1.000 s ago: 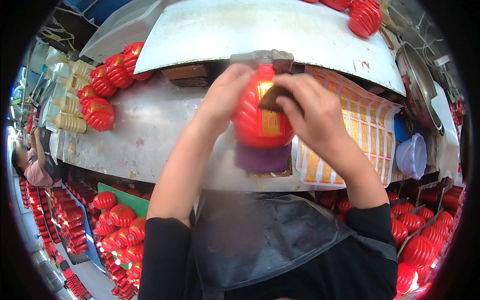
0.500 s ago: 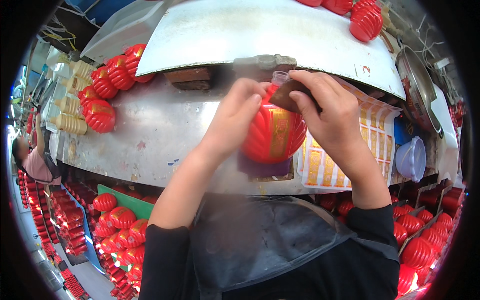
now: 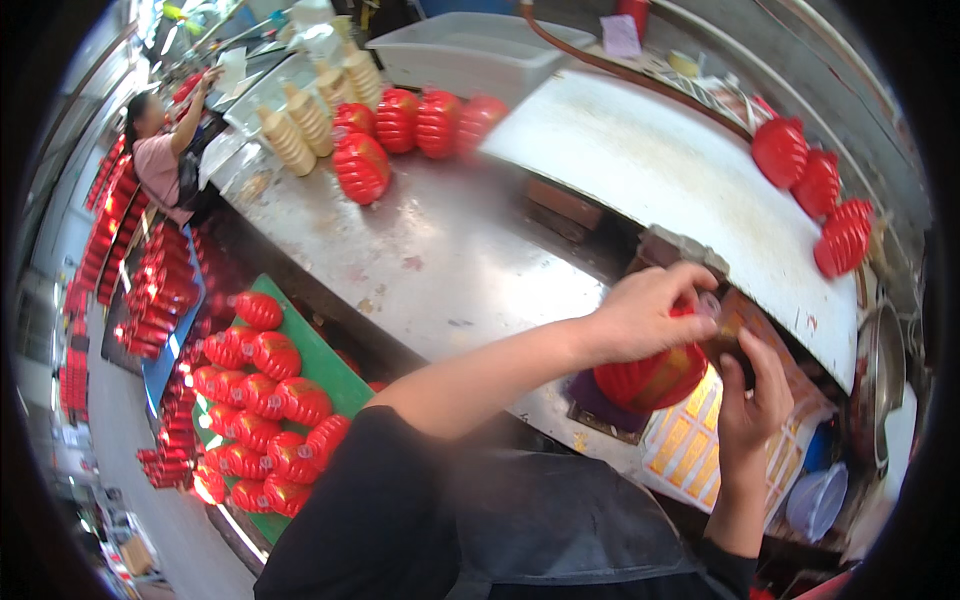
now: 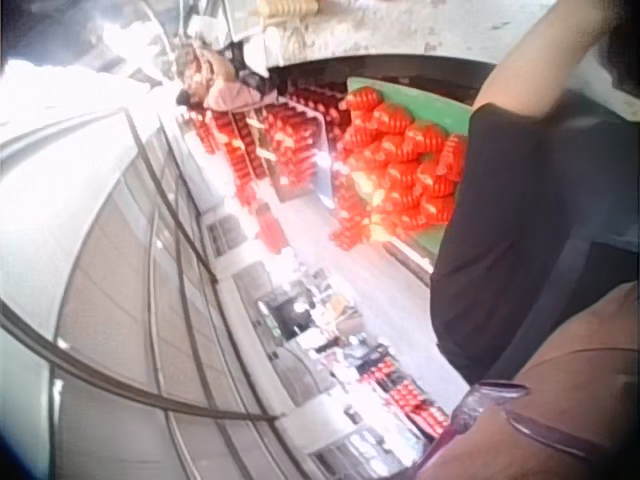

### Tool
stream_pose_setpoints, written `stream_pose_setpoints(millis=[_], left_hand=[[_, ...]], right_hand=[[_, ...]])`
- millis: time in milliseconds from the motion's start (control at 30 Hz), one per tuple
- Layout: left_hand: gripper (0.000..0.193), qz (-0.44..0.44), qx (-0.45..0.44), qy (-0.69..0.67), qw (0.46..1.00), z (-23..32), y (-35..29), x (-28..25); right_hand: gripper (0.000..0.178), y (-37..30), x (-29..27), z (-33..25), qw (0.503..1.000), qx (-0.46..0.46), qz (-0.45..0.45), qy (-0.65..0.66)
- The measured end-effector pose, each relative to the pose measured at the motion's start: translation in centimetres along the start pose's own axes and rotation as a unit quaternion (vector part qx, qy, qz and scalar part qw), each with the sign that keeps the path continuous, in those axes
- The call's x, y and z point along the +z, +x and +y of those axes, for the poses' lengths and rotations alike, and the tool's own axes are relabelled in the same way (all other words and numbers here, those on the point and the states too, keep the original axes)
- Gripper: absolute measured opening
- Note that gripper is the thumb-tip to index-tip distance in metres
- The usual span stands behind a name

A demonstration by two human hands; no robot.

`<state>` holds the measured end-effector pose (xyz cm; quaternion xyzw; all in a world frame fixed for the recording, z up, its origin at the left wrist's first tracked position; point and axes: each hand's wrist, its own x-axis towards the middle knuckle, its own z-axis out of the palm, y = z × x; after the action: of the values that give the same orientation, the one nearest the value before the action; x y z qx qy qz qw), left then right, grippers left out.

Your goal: The person repeatedly picks up red ribbed bottles, applies gold labels to their sides, and places them on a nearby surface. The person handles the bottles one at a time, smoothing the labels with their fingers.

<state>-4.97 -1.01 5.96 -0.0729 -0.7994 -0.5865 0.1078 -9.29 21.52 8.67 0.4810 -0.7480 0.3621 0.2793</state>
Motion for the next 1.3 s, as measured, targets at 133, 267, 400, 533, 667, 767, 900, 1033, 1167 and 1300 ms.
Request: stream_pose_setpoints(millis=[133, 267, 400, 533, 667, 767, 900, 1033, 1167, 1300], left_hand=[[0.036, -0.020, 0.047, 0.044, 0.998, 0.9, -0.4, 0.1], [0.027, 0.008, 0.099, 0.056, 0.993, 1.3, -3.4, -0.8], [0.022, 0.160, 0.081, 0.005, 0.984, 0.5, -5.9, -4.9], [0.021, 0.330, 0.061, 0.107, 0.936, -2.1, -6.9, -12.2], [0.025, 0.428, 0.046, 0.290, 0.854, -5.4, -6.5, -20.6], [0.029, 0.463, 0.004, 0.355, 0.812, -8.9, -5.9, -25.8], [0.038, 0.480, -0.055, 0.400, 0.779, -13.6, -6.1, -31.5], [0.042, 0.479, -0.117, 0.357, 0.794, -17.2, -7.2, -34.1], [0.044, 0.510, -0.123, 0.306, 0.795, -18.0, -7.6, -34.3], [0.043, 0.546, -0.101, 0.359, 0.750, -15.8, -6.6, -33.2]], right_hand=[[0.031, -2.7, 0.3, 0.4, 0.992, 0.124, 0.011, 0.015], [0.033, -3.6, 0.5, 1.9, 0.981, 0.185, 0.030, 0.045], [0.031, -3.1, -1.9, 4.2, 0.937, 0.325, 0.058, 0.112], [0.020, -1.4, -4.5, 7.5, 0.833, 0.451, 0.069, 0.314], [0.020, 1.3, -6.7, 11.2, 0.801, 0.520, -0.002, 0.297], [0.026, 4.3, -7.6, 14.5, 0.867, 0.487, -0.046, 0.098], [0.037, 8.7, -7.8, 20.6, 0.922, 0.268, -0.009, -0.278], [0.052, 12.7, -9.8, 28.0, 0.834, 0.284, -0.033, -0.472], [0.055, 15.3, -10.8, 33.1, 0.818, 0.331, -0.086, -0.462], [0.046, 16.6, -10.9, 34.8, 0.804, 0.364, -0.183, -0.432]])
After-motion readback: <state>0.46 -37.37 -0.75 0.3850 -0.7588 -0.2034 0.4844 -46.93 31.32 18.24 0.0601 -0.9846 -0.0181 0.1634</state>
